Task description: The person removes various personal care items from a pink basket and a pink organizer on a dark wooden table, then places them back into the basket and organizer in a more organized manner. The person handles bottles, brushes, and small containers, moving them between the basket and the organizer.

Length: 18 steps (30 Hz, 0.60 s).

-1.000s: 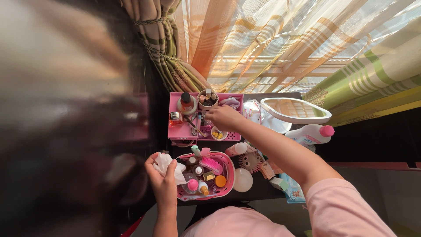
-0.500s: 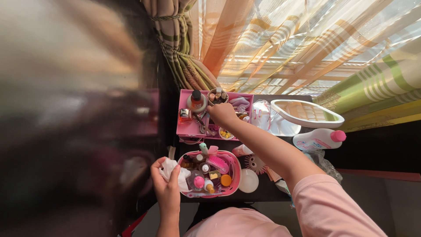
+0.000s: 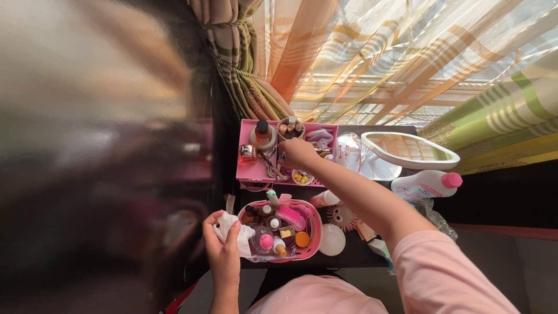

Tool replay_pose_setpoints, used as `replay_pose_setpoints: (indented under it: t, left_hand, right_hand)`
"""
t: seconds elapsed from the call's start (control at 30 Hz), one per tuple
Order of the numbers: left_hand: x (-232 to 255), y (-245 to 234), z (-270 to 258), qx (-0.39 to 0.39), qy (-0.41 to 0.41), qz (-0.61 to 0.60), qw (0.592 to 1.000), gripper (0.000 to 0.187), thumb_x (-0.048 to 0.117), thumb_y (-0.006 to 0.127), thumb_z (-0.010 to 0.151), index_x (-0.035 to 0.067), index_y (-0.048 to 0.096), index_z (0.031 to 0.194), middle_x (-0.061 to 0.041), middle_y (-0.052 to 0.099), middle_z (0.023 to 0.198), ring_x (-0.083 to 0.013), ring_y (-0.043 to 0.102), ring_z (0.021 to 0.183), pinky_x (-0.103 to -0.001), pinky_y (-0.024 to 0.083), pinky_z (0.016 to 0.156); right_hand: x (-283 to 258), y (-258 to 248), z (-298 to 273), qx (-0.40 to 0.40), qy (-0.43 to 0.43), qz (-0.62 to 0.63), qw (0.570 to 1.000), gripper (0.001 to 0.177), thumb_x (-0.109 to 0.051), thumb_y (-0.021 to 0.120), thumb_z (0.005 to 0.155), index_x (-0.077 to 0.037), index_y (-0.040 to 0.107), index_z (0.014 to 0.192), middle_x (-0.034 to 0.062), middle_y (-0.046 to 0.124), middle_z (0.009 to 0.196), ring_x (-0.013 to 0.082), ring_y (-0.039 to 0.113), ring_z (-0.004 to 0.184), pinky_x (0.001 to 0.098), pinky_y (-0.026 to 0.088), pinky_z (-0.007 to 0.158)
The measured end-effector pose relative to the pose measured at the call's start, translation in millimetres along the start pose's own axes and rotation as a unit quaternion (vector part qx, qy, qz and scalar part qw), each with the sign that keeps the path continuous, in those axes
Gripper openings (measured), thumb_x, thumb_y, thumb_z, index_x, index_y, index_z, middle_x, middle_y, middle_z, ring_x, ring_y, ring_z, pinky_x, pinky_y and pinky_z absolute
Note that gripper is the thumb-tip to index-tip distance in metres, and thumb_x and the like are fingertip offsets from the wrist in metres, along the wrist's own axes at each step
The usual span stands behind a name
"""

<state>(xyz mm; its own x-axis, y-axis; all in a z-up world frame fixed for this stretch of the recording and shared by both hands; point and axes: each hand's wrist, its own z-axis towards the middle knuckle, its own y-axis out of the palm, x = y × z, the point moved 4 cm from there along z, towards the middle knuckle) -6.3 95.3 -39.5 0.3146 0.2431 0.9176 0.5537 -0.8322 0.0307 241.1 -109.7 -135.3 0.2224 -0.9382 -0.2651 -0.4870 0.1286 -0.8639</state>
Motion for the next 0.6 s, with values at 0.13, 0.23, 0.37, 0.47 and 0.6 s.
replay_pose_setpoints:
  t: [0.13,0.23,0.37,0.47,0.6]
  left_hand:
    - [-1.0,0.4,1.6,0.001,0.005,0.004,1.000,0.039,0.010,0.068,0.088,0.009,0.056,0.125,-0.010,0.062,0.117,-0.0173,0.061,0.093,-0.028,0.051,0.082]
    - [3.7,2.9,0.4,-0.002,-0.005,0.002,1.000,0.038,0.012,0.068,0.088,0.009,0.056,0.125,-0.010,0.062,0.110,-0.0172,0.060,0.089,-0.029,0.051,0.079]
    - [4.6,4.1,2.2,-0.010,-0.006,0.005,1.000,0.038,0.013,0.068,0.088,0.010,0.056,0.125,-0.009,0.062,0.108,-0.0166,0.060,0.089,-0.028,0.050,0.079]
    - [2.9,3.5,4.2,-0.008,-0.007,0.004,1.000,0.038,0.012,0.068,0.088,0.010,0.056,0.124,-0.009,0.063,0.106,-0.0163,0.059,0.086,-0.028,0.050,0.077]
    - [1.9,4.2,9.2,-0.008,-0.002,0.010,1.000,0.037,0.012,0.068,0.088,0.009,0.057,0.123,-0.009,0.063,0.105,-0.0162,0.059,0.086,-0.028,0.050,0.075]
  right_hand:
    - [-2.6,-20.9,-18.4,0.007,-0.017,0.016,1.000,0.033,-0.035,0.072,0.084,-0.022,0.068,0.115,0.0095,0.074,0.107,0.0351,0.069,0.099,0.0516,0.055,0.070]
    - [1.6,-31.2,-30.9,-0.016,-0.011,0.034,0.999,0.027,-0.032,0.068,0.092,-0.023,0.063,0.117,-0.0005,0.076,0.105,0.0299,0.070,0.096,0.0501,0.054,0.068]
    - [9.8,-54.9,-49.4,0.021,-0.022,0.116,0.993,0.022,-0.016,0.069,0.093,-0.023,0.065,0.113,-0.0005,0.077,0.108,0.0252,0.071,0.095,0.0456,0.053,0.068]
    - [24.9,-79.7,-62.4,0.054,-0.024,0.127,0.990,0.023,-0.021,0.076,0.089,-0.021,0.067,0.110,-0.0029,0.078,0.106,0.0201,0.074,0.096,0.0411,0.057,0.074]
    - [75.0,-128.6,-78.5,0.147,-0.010,0.216,0.965,0.022,-0.016,0.082,0.084,-0.015,0.071,0.102,0.0026,0.077,0.095,0.0177,0.071,0.085,0.0349,0.054,0.078]
